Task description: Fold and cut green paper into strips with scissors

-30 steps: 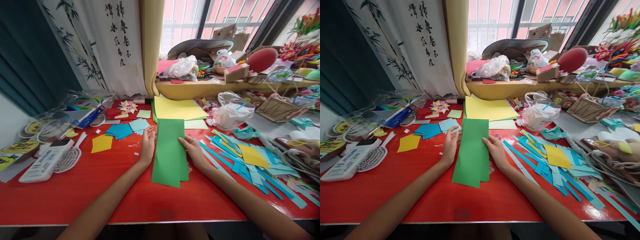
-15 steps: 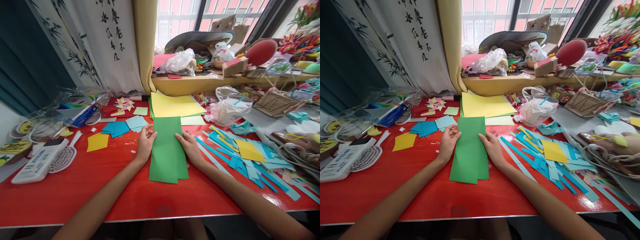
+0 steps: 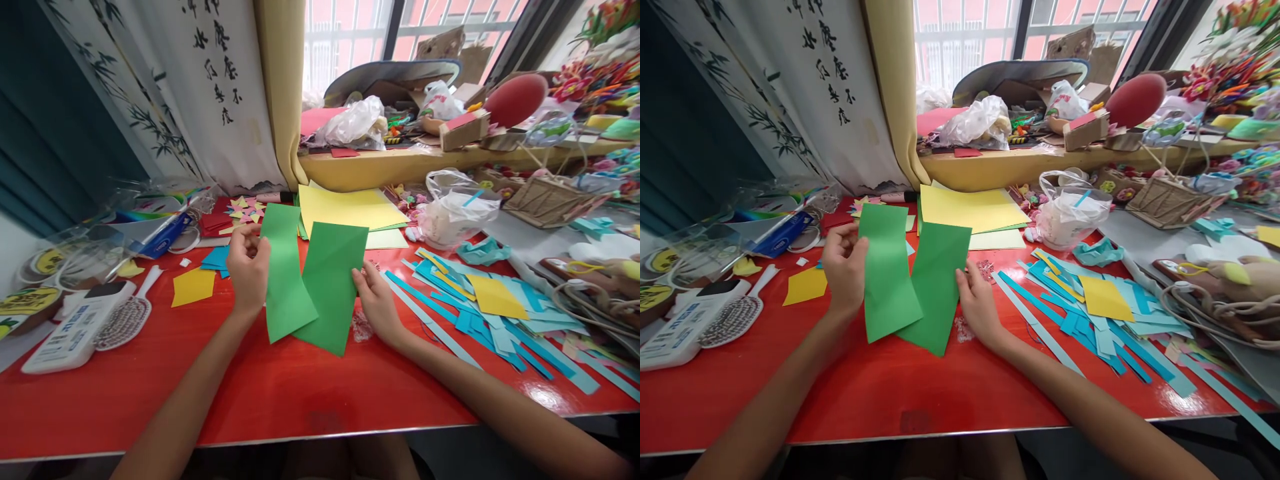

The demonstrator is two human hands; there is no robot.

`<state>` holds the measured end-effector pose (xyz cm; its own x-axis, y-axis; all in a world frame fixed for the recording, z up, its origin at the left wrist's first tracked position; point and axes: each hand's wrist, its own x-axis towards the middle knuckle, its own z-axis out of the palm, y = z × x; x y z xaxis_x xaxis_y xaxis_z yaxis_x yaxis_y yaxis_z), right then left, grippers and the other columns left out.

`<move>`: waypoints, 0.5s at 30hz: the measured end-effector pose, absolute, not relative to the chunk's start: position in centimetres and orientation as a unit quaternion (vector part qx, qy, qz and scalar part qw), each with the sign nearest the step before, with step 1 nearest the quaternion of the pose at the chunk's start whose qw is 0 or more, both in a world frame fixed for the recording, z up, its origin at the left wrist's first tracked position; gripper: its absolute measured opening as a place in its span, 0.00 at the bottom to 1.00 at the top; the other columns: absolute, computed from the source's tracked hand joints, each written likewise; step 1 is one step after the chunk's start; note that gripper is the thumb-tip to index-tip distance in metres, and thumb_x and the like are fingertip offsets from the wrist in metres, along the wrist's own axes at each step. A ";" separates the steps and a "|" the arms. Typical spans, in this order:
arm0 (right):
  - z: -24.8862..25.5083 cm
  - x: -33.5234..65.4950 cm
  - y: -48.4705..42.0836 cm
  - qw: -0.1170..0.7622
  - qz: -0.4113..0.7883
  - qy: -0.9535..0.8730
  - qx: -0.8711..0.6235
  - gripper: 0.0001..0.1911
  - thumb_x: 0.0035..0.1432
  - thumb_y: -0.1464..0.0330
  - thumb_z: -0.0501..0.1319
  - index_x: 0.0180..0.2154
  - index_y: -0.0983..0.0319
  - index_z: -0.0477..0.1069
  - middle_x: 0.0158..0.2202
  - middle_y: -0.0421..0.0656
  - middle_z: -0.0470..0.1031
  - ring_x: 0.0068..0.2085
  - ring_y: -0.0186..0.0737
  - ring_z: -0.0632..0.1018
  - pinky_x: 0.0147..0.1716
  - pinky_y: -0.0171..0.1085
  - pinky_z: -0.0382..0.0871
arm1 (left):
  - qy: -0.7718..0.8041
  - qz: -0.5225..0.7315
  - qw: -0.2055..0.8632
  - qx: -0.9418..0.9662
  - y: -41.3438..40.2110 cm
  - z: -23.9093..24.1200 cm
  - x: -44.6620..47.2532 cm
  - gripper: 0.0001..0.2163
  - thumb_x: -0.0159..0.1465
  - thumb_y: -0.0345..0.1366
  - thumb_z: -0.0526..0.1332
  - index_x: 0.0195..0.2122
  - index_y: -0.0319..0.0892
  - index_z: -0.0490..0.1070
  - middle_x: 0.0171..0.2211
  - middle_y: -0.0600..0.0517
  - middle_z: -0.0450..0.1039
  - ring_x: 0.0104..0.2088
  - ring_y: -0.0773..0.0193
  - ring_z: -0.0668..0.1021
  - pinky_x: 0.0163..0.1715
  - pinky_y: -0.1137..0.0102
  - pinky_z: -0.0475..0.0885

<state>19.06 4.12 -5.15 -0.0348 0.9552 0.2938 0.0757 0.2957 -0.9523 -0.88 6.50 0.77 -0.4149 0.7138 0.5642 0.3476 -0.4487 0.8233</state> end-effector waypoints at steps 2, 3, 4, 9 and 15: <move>-5.1 18.6 3.3 0.507 0.411 -0.628 -0.424 0.16 0.63 0.59 0.50 0.49 0.56 0.64 0.30 0.40 0.71 0.28 0.38 0.71 0.28 0.37 0.65 | 0.471 0.616 0.253 0.578 5.2 0.9 0.5 0.15 0.59 0.31 0.56 0.48 0.44 0.62 0.23 0.58 0.61 0.22 0.72 0.65 0.21 0.76 0.59; -5.1 18.5 3.0 0.490 0.415 -0.641 -0.420 0.17 0.63 0.59 0.49 0.51 0.56 0.64 0.29 0.40 0.71 0.28 0.38 0.71 0.28 0.37 0.64 | 0.457 0.562 0.307 0.617 4.6 0.7 1.4 0.18 0.59 0.32 0.56 0.52 0.45 0.59 0.23 0.58 0.62 0.22 0.71 0.65 0.21 0.75 0.60; -5.1 18.4 2.9 0.478 0.420 -0.649 -0.416 0.18 0.63 0.59 0.50 0.52 0.56 0.63 0.30 0.40 0.72 0.29 0.39 0.71 0.28 0.37 0.64 | 0.441 0.506 0.350 0.653 4.1 0.4 2.2 0.21 0.59 0.32 0.56 0.54 0.45 0.57 0.24 0.57 0.63 0.23 0.71 0.66 0.22 0.75 0.62; -5.1 18.4 3.5 0.517 0.452 -0.596 -0.417 0.16 0.62 0.58 0.51 0.48 0.57 0.67 0.44 0.42 0.72 0.45 0.41 0.72 0.44 0.39 0.66 | 0.412 0.372 0.431 0.712 3.4 -1.6 4.1 0.21 0.63 0.40 0.53 0.56 0.43 0.55 0.33 0.52 0.66 0.32 0.68 0.70 0.34 0.71 0.67; -4.9 18.9 4.4 0.530 0.537 -0.552 -0.356 0.15 0.59 0.61 0.57 0.47 0.57 0.68 0.44 0.42 0.74 0.41 0.42 0.75 0.37 0.39 0.71 | 0.470 0.462 0.292 0.694 4.7 -1.9 3.0 0.09 0.63 0.34 0.53 0.45 0.43 0.64 0.35 0.51 0.66 0.36 0.66 0.70 0.39 0.70 0.66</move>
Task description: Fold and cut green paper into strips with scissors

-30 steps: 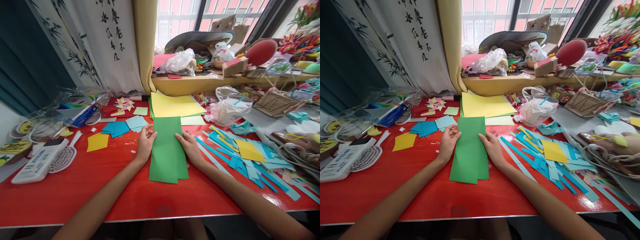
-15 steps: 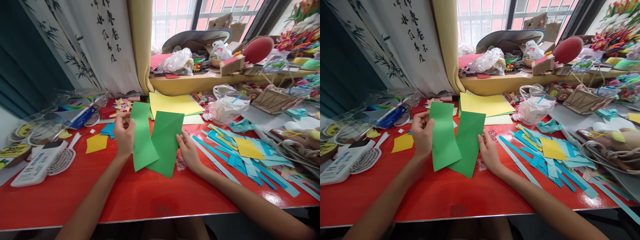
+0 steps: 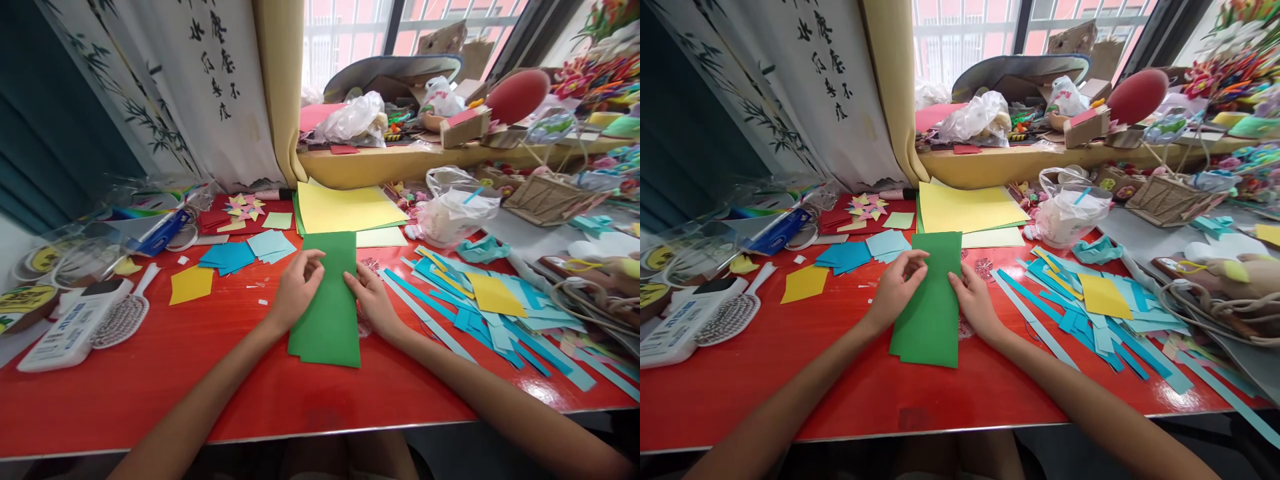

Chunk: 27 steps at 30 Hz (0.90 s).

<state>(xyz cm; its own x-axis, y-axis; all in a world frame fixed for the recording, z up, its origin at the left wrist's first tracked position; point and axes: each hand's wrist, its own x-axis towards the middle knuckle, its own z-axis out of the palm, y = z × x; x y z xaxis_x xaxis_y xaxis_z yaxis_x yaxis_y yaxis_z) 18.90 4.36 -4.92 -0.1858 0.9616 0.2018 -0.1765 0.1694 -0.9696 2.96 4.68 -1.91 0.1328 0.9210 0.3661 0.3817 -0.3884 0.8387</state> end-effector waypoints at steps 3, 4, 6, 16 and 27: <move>-4.9 19.3 4.9 0.555 0.549 -0.522 -0.345 0.16 0.58 0.62 0.58 0.47 0.58 0.68 0.45 0.43 0.74 0.43 0.42 0.75 0.39 0.40 0.71 | 0.521 0.488 0.205 0.669 5.4 -2.0 2.4 0.08 0.61 0.33 0.55 0.42 0.43 0.65 0.38 0.51 0.65 0.38 0.66 0.70 0.40 0.69 0.66; -4.9 19.5 5.1 0.559 0.552 -0.513 -0.346 0.16 0.58 0.62 0.58 0.47 0.59 0.68 0.45 0.44 0.74 0.43 0.42 0.75 0.39 0.40 0.71 | 0.524 0.487 0.211 0.666 5.6 -2.1 2.2 0.08 0.62 0.33 0.55 0.42 0.43 0.65 0.38 0.50 0.65 0.38 0.65 0.70 0.40 0.69 0.66; -5.0 19.8 5.5 0.569 0.551 -0.499 -0.351 0.16 0.57 0.61 0.59 0.47 0.59 0.68 0.46 0.44 0.74 0.43 0.42 0.76 0.40 0.41 0.72 | 0.523 0.485 0.246 0.656 5.9 -2.4 2.0 0.08 0.62 0.35 0.54 0.42 0.42 0.66 0.39 0.50 0.66 0.40 0.65 0.70 0.41 0.69 0.66; -4.6 20.4 6.2 0.570 0.565 -0.479 -0.355 0.15 0.55 0.61 0.61 0.44 0.59 0.69 0.45 0.43 0.75 0.41 0.42 0.77 0.39 0.40 0.72 | 0.478 0.558 0.437 0.519 6.3 -2.5 2.1 0.14 0.58 0.40 0.59 0.44 0.41 0.65 0.35 0.53 0.65 0.19 0.76 0.66 0.15 0.77 0.63; -4.5 21.0 6.3 0.567 0.518 -0.464 -0.440 0.16 0.53 0.59 0.61 0.42 0.59 0.68 0.41 0.44 0.76 0.36 0.42 0.78 0.34 0.40 0.72 | 0.458 0.484 0.529 0.525 5.9 -2.4 2.5 0.09 0.56 0.35 0.61 0.36 0.37 0.66 0.21 0.57 0.67 0.18 0.69 0.74 0.18 0.74 0.71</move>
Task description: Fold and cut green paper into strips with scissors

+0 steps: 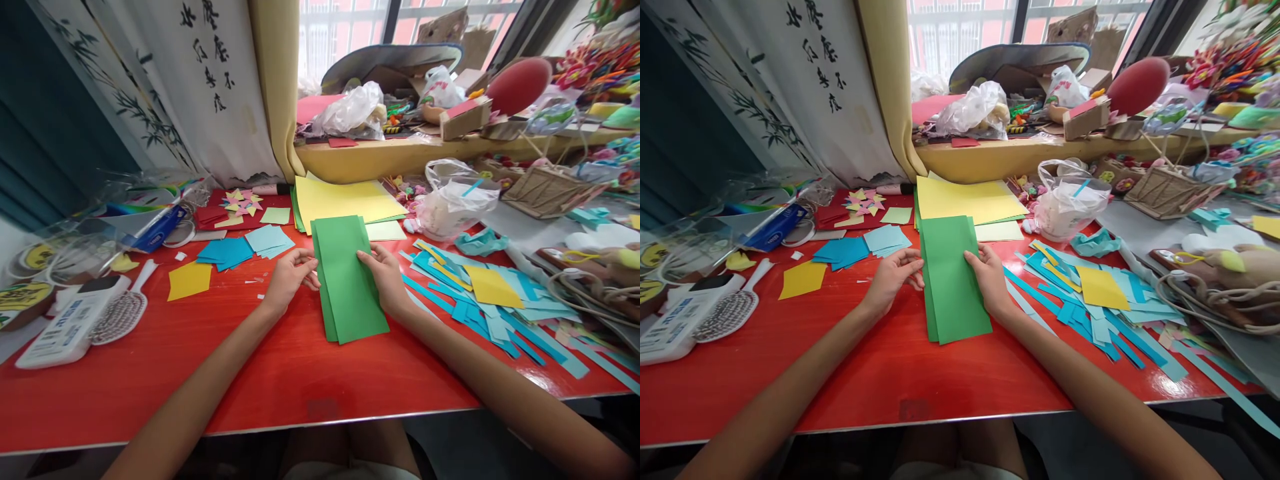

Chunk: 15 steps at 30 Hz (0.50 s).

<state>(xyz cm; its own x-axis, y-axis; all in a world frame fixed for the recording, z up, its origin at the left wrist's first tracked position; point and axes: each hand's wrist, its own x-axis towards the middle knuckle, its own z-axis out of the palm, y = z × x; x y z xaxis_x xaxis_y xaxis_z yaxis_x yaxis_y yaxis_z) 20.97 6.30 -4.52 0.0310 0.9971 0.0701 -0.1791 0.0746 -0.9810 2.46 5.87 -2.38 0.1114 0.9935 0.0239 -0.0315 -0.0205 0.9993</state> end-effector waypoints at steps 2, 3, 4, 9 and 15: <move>-4.6 21.0 6.4 0.563 0.517 -0.470 -0.441 0.16 0.53 0.59 0.61 0.42 0.59 0.67 0.41 0.44 0.76 0.36 0.43 0.78 0.34 0.41 0.73 | 0.463 0.473 0.533 0.527 5.9 -2.5 2.5 0.08 0.57 0.35 0.61 0.35 0.37 0.65 0.20 0.57 0.67 0.18 0.69 0.74 0.18 0.74 0.71; -4.6 21.0 6.4 0.562 0.519 -0.471 -0.440 0.16 0.53 0.59 0.61 0.42 0.59 0.67 0.41 0.44 0.76 0.36 0.43 0.78 0.34 0.41 0.73 | 0.466 0.469 0.533 0.529 5.9 -2.5 2.5 0.08 0.57 0.35 0.61 0.35 0.38 0.65 0.20 0.57 0.67 0.18 0.69 0.75 0.18 0.74 0.71; -4.7 21.0 6.4 0.561 0.519 -0.471 -0.440 0.16 0.53 0.60 0.61 0.42 0.59 0.67 0.41 0.44 0.76 0.36 0.43 0.78 0.34 0.41 0.73 | 0.470 0.467 0.529 0.530 5.9 -2.6 2.5 0.08 0.57 0.35 0.60 0.35 0.38 0.65 0.20 0.57 0.66 0.18 0.69 0.75 0.18 0.74 0.71; -4.7 21.1 6.6 0.557 0.502 -0.487 -0.449 0.16 0.53 0.61 0.61 0.43 0.59 0.66 0.43 0.45 0.75 0.38 0.43 0.77 0.34 0.41 0.73 | 0.478 0.485 0.506 0.530 5.8 -2.7 2.6 0.12 0.59 0.39 0.58 0.41 0.41 0.62 0.22 0.58 0.66 0.17 0.68 0.75 0.16 0.74 0.71; -4.6 21.1 6.5 0.550 0.489 -0.519 -0.435 0.15 0.55 0.60 0.60 0.43 0.58 0.65 0.41 0.44 0.75 0.37 0.42 0.77 0.35 0.42 0.73 | 0.466 0.499 0.486 0.545 5.6 -2.8 2.6 0.13 0.58 0.44 0.59 0.39 0.42 0.64 0.20 0.59 0.65 0.15 0.68 0.74 0.14 0.75 0.69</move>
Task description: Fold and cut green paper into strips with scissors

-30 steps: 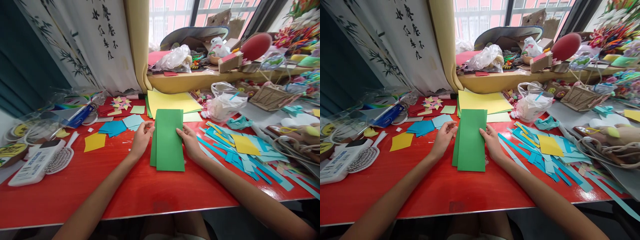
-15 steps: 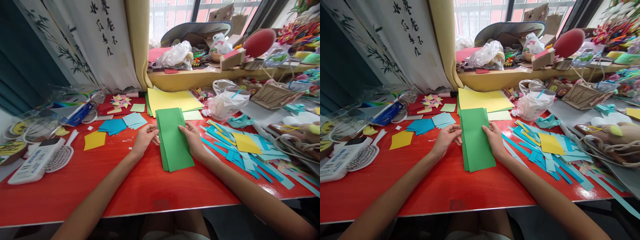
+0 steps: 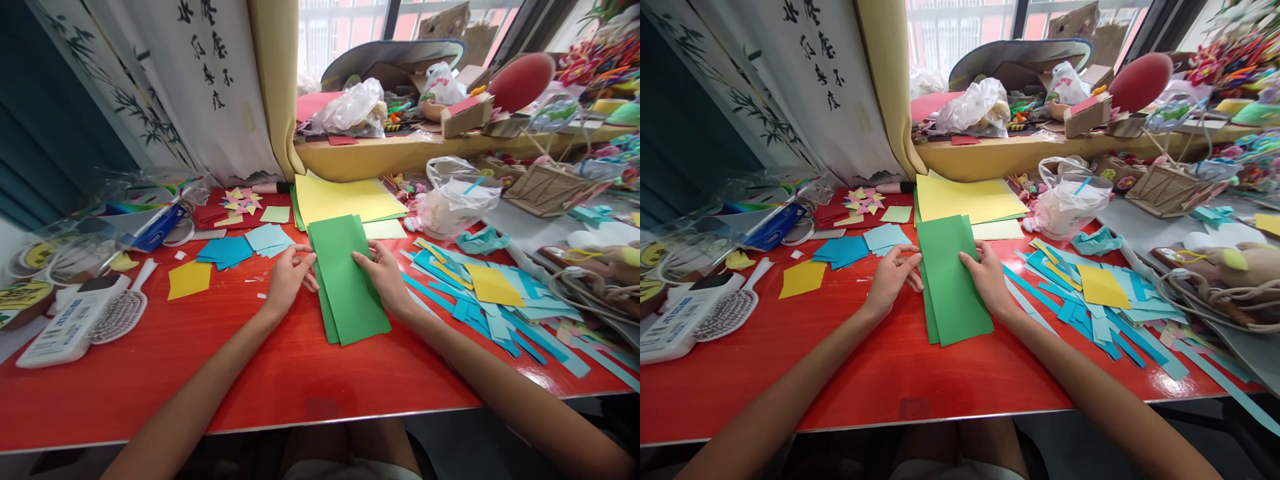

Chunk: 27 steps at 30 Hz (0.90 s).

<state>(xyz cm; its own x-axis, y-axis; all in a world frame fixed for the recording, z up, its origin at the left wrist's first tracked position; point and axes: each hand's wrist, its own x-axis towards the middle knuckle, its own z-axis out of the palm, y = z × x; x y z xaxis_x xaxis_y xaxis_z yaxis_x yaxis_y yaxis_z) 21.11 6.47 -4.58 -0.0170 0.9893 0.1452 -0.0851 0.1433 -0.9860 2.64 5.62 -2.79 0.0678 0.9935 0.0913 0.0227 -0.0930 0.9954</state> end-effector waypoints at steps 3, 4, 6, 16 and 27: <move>-4.4 21.1 6.3 0.544 0.486 -0.529 -0.433 0.14 0.55 0.60 0.60 0.42 0.58 0.65 0.41 0.44 0.75 0.38 0.42 0.77 0.34 0.41 0.73 | 0.470 0.494 0.480 0.552 5.6 -2.8 2.7 0.12 0.57 0.43 0.60 0.35 0.41 0.65 0.19 0.58 0.64 0.14 0.68 0.73 0.14 0.74 0.68; -4.3 21.0 6.2 0.542 0.485 -0.530 -0.436 0.14 0.55 0.60 0.61 0.42 0.58 0.65 0.41 0.44 0.74 0.38 0.43 0.77 0.34 0.41 0.73 | 0.473 0.489 0.479 0.555 5.6 -2.8 2.7 0.11 0.57 0.43 0.60 0.34 0.40 0.66 0.18 0.58 0.64 0.14 0.68 0.72 0.13 0.74 0.68; -4.2 21.0 6.2 0.538 0.486 -0.529 -0.441 0.15 0.54 0.60 0.62 0.41 0.58 0.64 0.41 0.44 0.74 0.39 0.43 0.76 0.35 0.41 0.73 | 0.481 0.476 0.475 0.563 5.6 -2.8 2.6 0.10 0.57 0.42 0.60 0.31 0.40 0.66 0.16 0.58 0.63 0.13 0.70 0.70 0.13 0.75 0.66; -3.6 21.3 6.5 0.532 0.519 -0.508 -0.435 0.12 0.56 0.58 0.57 0.41 0.55 0.65 0.36 0.39 0.75 0.33 0.39 0.76 0.31 0.38 0.70 | 0.482 0.456 0.460 0.591 5.9 -2.8 2.0 0.10 0.61 0.39 0.55 0.24 0.42 0.61 0.13 0.59 0.60 0.14 0.72 0.66 0.15 0.76 0.61; -3.8 21.1 6.3 0.525 0.553 -0.505 -0.404 0.13 0.57 0.57 0.57 0.42 0.56 0.65 0.38 0.38 0.75 0.33 0.37 0.76 0.30 0.36 0.70 | 0.494 0.529 0.476 0.500 6.1 -3.3 2.5 0.08 0.58 0.39 0.60 0.30 0.41 0.63 0.14 0.60 0.62 0.12 0.73 0.66 0.09 0.78 0.59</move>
<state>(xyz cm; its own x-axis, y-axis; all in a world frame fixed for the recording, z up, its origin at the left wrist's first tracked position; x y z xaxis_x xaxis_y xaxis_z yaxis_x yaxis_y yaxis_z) 21.07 6.32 -3.79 -0.1226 0.9889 0.0837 -0.1737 0.0617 -0.9829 2.48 6.07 -3.29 -0.0469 0.9972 0.0575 -0.0099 -0.0580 0.9983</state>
